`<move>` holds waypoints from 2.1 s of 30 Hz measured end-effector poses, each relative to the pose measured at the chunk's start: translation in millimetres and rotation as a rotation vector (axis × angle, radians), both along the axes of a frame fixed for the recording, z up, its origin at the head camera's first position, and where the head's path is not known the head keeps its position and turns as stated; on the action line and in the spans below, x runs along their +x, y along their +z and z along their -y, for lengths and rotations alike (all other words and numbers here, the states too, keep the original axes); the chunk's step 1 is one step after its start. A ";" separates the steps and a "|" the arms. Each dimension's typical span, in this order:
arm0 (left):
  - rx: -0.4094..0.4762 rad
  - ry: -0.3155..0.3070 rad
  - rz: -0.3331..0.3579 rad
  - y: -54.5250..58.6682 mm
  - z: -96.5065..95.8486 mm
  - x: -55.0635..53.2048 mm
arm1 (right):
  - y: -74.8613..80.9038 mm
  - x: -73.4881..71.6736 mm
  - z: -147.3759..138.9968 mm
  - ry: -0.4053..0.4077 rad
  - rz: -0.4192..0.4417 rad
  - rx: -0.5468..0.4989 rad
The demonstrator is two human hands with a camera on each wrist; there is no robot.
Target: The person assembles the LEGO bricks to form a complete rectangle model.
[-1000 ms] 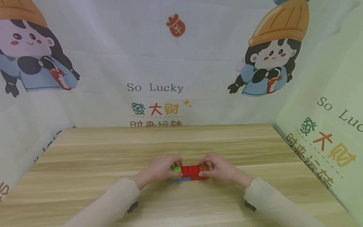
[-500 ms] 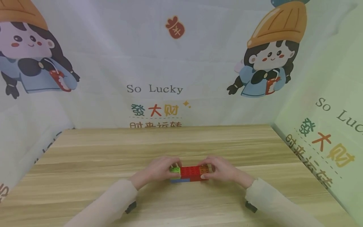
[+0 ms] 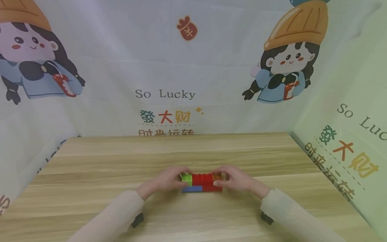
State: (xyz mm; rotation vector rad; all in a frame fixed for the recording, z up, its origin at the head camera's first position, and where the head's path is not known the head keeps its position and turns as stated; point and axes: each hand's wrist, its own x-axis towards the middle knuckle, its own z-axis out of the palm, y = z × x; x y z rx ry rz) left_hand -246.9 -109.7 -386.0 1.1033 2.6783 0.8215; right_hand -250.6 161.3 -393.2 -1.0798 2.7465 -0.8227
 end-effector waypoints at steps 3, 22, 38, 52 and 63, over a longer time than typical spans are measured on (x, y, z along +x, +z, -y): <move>0.032 0.004 0.051 -1.4 1.5 -4.0 | 1.0 0.3 0.7 -0.017 0.001 0.019; 0.097 0.065 0.150 -6.5 7.7 -6.4 | 0.0 -0.3 1.0 -0.035 0.003 0.101; 0.019 0.032 -0.026 -8.1 6.4 -3.6 | 4.1 -3.1 0.8 0.012 0.016 0.130; 0.019 0.107 0.011 -4.6 13.9 -10.2 | 5.7 -12.6 2.3 0.025 0.091 -0.009; 0.163 0.184 0.117 -5.0 17.6 -19.1 | 4.4 -23.9 4.2 -0.054 0.247 -0.062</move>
